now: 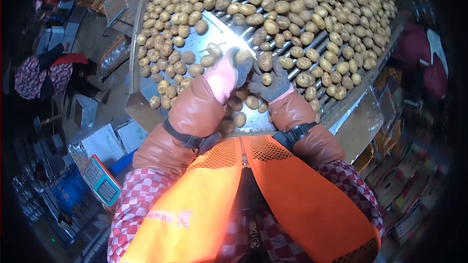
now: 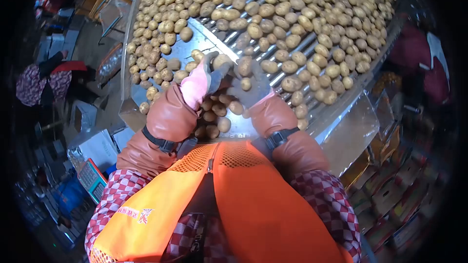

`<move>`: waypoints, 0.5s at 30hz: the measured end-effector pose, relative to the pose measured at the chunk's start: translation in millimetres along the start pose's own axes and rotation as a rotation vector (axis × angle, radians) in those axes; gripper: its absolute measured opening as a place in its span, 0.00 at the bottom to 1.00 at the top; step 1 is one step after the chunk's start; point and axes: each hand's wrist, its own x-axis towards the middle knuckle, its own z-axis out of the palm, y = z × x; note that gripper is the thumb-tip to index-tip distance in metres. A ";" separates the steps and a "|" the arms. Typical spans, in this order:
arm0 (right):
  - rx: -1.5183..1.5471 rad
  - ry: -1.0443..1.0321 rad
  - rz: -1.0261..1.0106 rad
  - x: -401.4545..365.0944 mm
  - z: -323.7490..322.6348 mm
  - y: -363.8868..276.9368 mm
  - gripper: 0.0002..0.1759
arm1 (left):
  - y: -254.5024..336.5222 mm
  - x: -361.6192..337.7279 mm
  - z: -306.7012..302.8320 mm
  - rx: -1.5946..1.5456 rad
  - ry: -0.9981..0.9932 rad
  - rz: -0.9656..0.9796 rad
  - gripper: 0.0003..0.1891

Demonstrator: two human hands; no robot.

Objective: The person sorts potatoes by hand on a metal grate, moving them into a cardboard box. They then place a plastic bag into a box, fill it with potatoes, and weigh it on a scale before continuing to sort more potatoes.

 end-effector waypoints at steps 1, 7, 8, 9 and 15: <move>0.559 -0.046 0.124 -5.9 -8.4 -1.1 0.40 | 8.1 -7.2 0.9 0.007 -0.088 0.014 0.30; -0.048 0.161 -0.210 -45.8 14.9 8.8 0.37 | 32.9 2.3 -13.2 -0.308 -0.333 -0.173 0.24; -0.067 0.156 -0.276 -57.5 23.6 10.6 0.37 | 36.7 12.2 -11.7 -0.174 -0.152 -0.159 0.24; -0.085 0.155 -0.343 -66.4 26.3 12.2 0.37 | 43.8 20.8 -10.8 -0.041 0.027 -0.141 0.24; -0.123 0.171 -0.461 -139.3 -9.1 -8.6 0.38 | -34.6 179.0 8.4 0.888 0.038 0.105 0.37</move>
